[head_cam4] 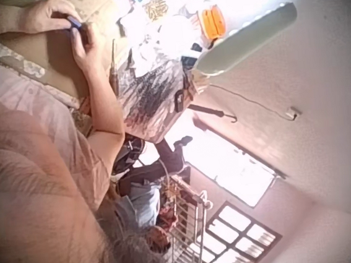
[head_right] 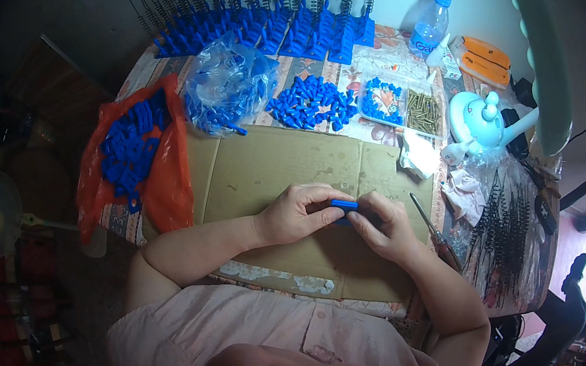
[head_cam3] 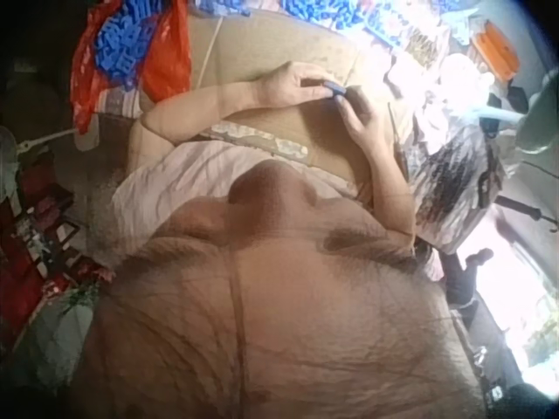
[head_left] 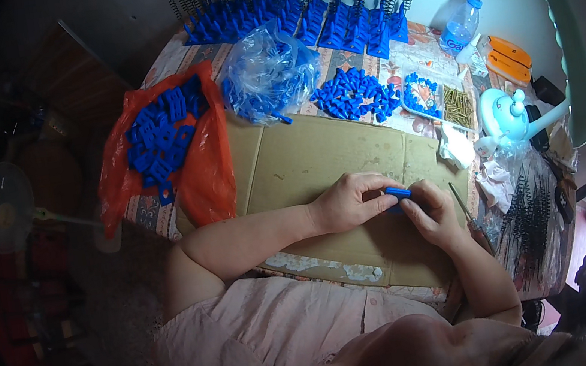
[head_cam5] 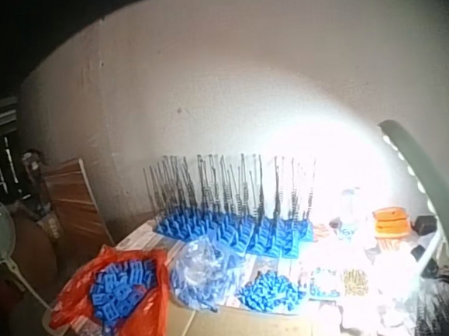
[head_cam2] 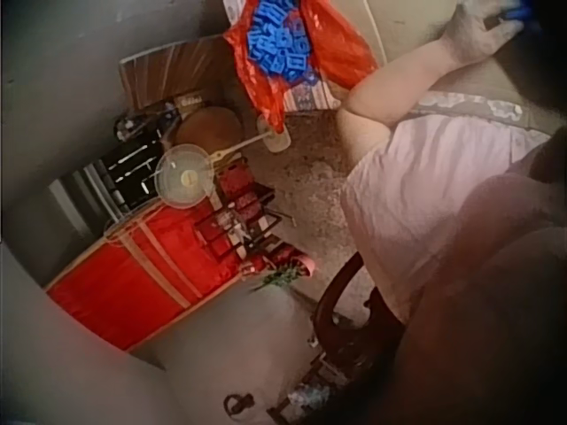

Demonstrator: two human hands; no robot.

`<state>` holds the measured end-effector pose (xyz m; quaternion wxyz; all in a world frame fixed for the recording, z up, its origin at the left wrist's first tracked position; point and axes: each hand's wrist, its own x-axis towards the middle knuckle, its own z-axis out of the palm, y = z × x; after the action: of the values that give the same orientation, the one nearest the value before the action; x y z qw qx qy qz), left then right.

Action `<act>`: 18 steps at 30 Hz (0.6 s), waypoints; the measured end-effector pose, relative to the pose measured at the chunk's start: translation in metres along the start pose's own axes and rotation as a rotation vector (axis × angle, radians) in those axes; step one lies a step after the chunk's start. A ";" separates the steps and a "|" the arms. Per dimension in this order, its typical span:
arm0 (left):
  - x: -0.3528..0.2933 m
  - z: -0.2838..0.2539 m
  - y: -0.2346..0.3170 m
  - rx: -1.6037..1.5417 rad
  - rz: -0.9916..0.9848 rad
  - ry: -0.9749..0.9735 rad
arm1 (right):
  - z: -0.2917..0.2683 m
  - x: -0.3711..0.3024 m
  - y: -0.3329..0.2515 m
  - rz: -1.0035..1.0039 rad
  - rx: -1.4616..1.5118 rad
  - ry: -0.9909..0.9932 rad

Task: The person assembles plastic components and wire coils by hand at a workbench, using tweezers to manipulate small pins and an adhesive dispenser to apply adhesive.

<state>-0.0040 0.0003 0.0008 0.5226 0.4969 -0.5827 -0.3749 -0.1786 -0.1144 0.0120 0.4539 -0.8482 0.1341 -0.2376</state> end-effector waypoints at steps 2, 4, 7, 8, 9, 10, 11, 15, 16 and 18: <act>0.000 0.000 0.000 -0.003 -0.001 0.020 | 0.001 0.001 -0.001 0.019 0.037 -0.004; 0.001 -0.002 0.001 0.045 -0.002 -0.009 | 0.000 0.002 0.001 0.001 0.024 -0.004; 0.001 -0.002 0.000 0.087 0.035 -0.022 | 0.000 0.001 0.000 -0.009 0.013 0.005; 0.000 -0.002 0.001 0.083 0.036 -0.027 | 0.000 0.001 0.000 -0.010 0.019 0.004; 0.000 -0.003 0.003 0.090 0.021 -0.028 | 0.001 0.001 0.001 -0.005 0.016 0.008; -0.001 -0.003 0.005 0.096 0.007 -0.030 | 0.001 0.001 0.001 -0.001 0.033 0.010; 0.000 -0.003 0.007 0.091 0.010 -0.037 | 0.001 0.001 0.001 0.004 0.048 0.013; 0.000 -0.001 0.004 0.004 -0.050 -0.028 | 0.002 0.001 0.004 0.000 0.048 0.008; 0.000 -0.001 0.002 -0.001 0.005 -0.008 | 0.002 0.000 0.004 0.017 0.079 0.006; 0.000 -0.001 0.004 -0.008 -0.008 -0.011 | 0.004 -0.002 0.005 0.043 0.109 0.008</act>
<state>-0.0038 0.0010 0.0047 0.5195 0.4952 -0.5821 -0.3821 -0.1783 -0.1141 0.0054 0.5040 -0.8181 0.1410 -0.2382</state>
